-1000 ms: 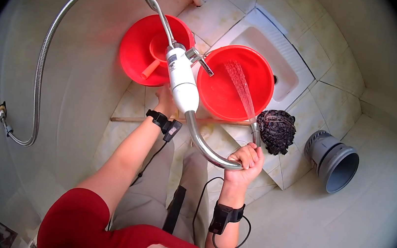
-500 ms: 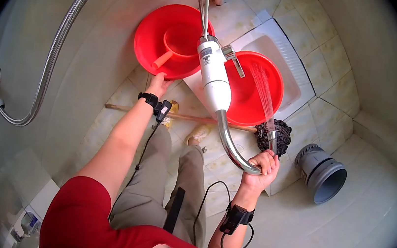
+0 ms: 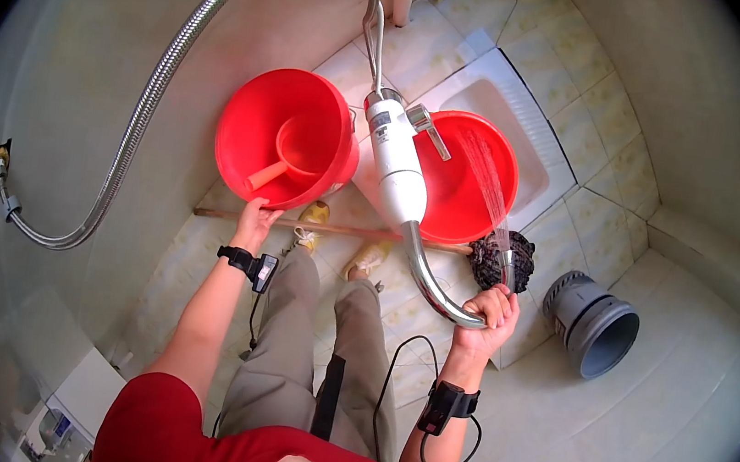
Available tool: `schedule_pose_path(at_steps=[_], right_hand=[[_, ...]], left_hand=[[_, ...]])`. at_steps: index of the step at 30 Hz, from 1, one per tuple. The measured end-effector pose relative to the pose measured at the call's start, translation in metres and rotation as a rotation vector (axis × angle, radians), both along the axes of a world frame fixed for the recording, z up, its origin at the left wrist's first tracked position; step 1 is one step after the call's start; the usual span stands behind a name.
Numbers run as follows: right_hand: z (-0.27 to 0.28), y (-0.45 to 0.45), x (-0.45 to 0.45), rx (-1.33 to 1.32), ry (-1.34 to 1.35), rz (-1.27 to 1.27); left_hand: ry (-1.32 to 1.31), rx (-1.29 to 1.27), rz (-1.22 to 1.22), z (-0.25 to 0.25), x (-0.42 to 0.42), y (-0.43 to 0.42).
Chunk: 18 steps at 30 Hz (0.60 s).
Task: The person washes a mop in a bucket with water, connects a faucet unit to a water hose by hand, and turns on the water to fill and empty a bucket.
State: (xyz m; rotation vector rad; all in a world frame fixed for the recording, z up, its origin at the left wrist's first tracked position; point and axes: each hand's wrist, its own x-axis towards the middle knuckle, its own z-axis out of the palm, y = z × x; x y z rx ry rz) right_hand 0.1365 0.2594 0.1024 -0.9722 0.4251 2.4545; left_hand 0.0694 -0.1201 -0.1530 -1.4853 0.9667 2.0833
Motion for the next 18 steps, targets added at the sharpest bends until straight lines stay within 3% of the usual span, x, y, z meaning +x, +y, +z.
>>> schedule_pose_path(at_steps=[6, 12, 18], right_hand=[[0.000, 0.001, 0.001, 0.025, 0.010, 0.013], [0.000, 0.003, -0.002, 0.065, 0.048, 0.065], [0.000, 0.004, -0.003, 0.187, 0.097, 0.134]], left_hand=[[-0.013, -0.058, 0.094, 0.018, 0.051, -0.037], [-0.003, -0.056, 0.273, -0.046, 0.087, -0.055], [0.008, -0.056, 0.299, -0.040, 0.094, -0.055]])
